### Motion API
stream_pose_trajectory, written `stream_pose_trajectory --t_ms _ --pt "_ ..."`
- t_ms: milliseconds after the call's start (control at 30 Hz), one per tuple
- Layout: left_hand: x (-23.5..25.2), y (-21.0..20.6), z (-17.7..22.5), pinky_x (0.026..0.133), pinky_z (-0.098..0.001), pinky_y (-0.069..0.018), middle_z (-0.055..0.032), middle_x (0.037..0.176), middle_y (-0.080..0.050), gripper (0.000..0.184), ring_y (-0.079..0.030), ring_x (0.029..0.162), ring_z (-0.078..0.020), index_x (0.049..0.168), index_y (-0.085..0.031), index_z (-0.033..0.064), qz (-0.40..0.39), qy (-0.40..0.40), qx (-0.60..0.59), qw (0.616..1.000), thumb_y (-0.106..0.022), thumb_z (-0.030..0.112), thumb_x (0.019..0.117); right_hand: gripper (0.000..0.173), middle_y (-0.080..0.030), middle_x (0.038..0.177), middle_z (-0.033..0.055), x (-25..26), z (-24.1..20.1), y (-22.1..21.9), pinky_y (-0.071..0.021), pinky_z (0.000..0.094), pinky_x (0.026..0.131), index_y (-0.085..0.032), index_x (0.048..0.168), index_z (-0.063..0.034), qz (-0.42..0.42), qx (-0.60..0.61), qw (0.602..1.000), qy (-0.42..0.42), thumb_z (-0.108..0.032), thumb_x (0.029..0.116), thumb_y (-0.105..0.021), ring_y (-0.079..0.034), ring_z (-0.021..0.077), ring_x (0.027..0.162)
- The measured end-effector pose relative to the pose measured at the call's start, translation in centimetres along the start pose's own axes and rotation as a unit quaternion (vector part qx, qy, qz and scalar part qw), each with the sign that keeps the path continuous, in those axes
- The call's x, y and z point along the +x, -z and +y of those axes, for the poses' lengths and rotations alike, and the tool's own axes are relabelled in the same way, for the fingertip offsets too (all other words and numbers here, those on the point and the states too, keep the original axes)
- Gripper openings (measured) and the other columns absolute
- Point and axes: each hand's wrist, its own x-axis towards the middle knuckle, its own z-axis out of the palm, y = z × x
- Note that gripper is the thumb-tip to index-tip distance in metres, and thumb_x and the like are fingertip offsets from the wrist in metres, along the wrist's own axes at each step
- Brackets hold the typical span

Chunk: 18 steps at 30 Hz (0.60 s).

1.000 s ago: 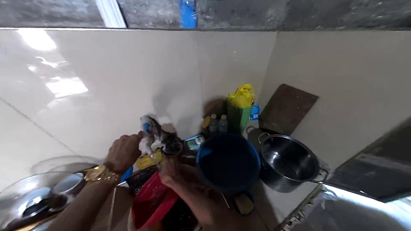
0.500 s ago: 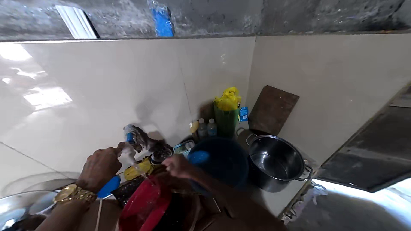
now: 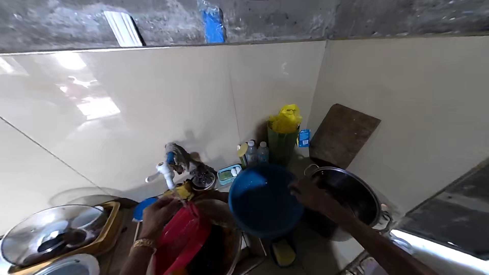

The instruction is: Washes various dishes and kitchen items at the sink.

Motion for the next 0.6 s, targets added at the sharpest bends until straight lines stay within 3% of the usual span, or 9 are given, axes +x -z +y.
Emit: stream_pose_trajectory --t_ms 100,200,333,400,467,500,567,600 --pt "0.5 -2.2 0.3 0.083 -0.0389 -0.056 -0.0206 0.107 -0.068 0.023 -0.066 0.089 -0.0215 0.119 -0.063 -0.0104 0.008 0.048 -0.054 0.997 -0.06 -0.001 0.0981 0.036 -0.06 0.134 0.0281 -2.5 -1.7 -1.8 -0.0408 0.0545 0.111 -0.061 0.133 0.0051 -0.09 -0.002 0.995 -0.031 -0.017 0.107 -0.05 -0.056 0.0414 0.129" --pt "0.9 -3.6 1.3 0.066 -0.027 -0.0538 -0.007 0.084 -0.065 0.011 -0.061 0.068 -0.0097 0.107 -0.062 -0.0079 0.018 0.047 -0.156 0.986 -0.055 -0.003 0.0994 0.037 -0.06 0.136 0.0272 -4.3 -2.3 -3.5 -0.0407 0.0516 0.113 -0.061 0.135 0.0043 -0.089 0.018 0.994 -0.064 -0.018 0.1073 -0.05 -0.055 0.04 0.131" --pt "0.7 -4.4 2.9 0.051 -0.0202 -0.0467 -0.0013 0.073 -0.057 0.015 -0.051 0.053 -0.0051 0.111 -0.059 -0.0029 0.018 0.082 -0.179 0.98 -0.048 0.006 0.1063 0.035 -0.064 0.126 0.0295 -6.1 -1.4 -5.2 -0.0433 0.0554 0.108 -0.065 0.126 0.0068 -0.052 0.056 0.991 -0.109 -0.02 0.1062 -0.053 -0.059 0.0436 0.123" --pt "0.2 -4.1 3.3 0.051 -0.0235 -0.0418 -0.0045 0.073 -0.055 0.027 -0.047 0.053 -0.0083 0.12 -0.061 -0.0052 -0.001 0.092 -0.107 0.99 -0.044 0.012 0.1095 0.033 -0.068 0.116 0.0289 -7.0 -0.4 -6.3 -0.0471 0.056 0.102 -0.067 0.119 0.0076 -0.019 0.089 0.988 -0.124 -0.02 0.1038 -0.058 -0.064 0.0427 0.113" --pt "-0.3 -3.7 4.0 0.049 -0.0239 -0.0435 -0.0048 0.067 -0.056 0.037 -0.048 0.05 -0.0091 0.117 -0.063 -0.0046 -0.021 0.099 -0.05 0.994 -0.04 0.023 0.112 0.034 -0.069 0.112 0.0281 -7.5 0.4 -7.4 -0.0501 0.0552 0.097 -0.067 0.12 0.0076 0.009 0.134 0.978 -0.158 -0.02 0.1016 -0.063 -0.067 0.041 0.106" --pt "-0.7 -3.4 4.4 0.051 -0.0248 -0.0455 -0.0064 0.071 -0.06 0.037 -0.052 0.053 -0.01 0.116 -0.064 -0.0036 -0.029 0.104 -0.034 0.994 -0.041 0.025 0.1116 0.038 -0.069 0.115 0.0278 -7.7 0.8 -8.0 -0.0527 0.0543 0.096 -0.064 0.126 0.008 0.014 0.165 0.969 -0.181 -0.02 0.1015 -0.064 -0.069 0.04 0.104" --pt "-1.1 -2.1 5.2 0.077 -0.0357 -0.0544 -0.0154 0.109 -0.069 0.031 -0.065 0.085 -0.0193 0.131 -0.06 -0.0006 -0.08 0.102 -0.016 0.991 -0.045 0.017 0.1104 0.051 -0.069 0.117 0.0269 -7.4 1.5 -9.2 -0.0582 0.0513 0.088 -0.052 0.14 0.0089 0.026 0.242 0.945 -0.217 -0.022 0.1021 -0.064 -0.072 0.0373 0.097" --pt "-1.1 -1.4 5.1 0.088 -0.0411 -0.0529 -0.0181 0.127 -0.066 0.034 -0.066 0.103 -0.0244 0.141 -0.053 0.0014 -0.119 0.089 0.0 0.989 -0.044 0.011 0.1095 0.055 -0.069 0.116 0.0265 -7.3 1.6 -9.7 -0.0604 0.0492 0.084 -0.047 0.145 0.009 0.035 0.285 0.93 -0.229 -0.022 0.1027 -0.064 -0.073 0.0354 0.094"
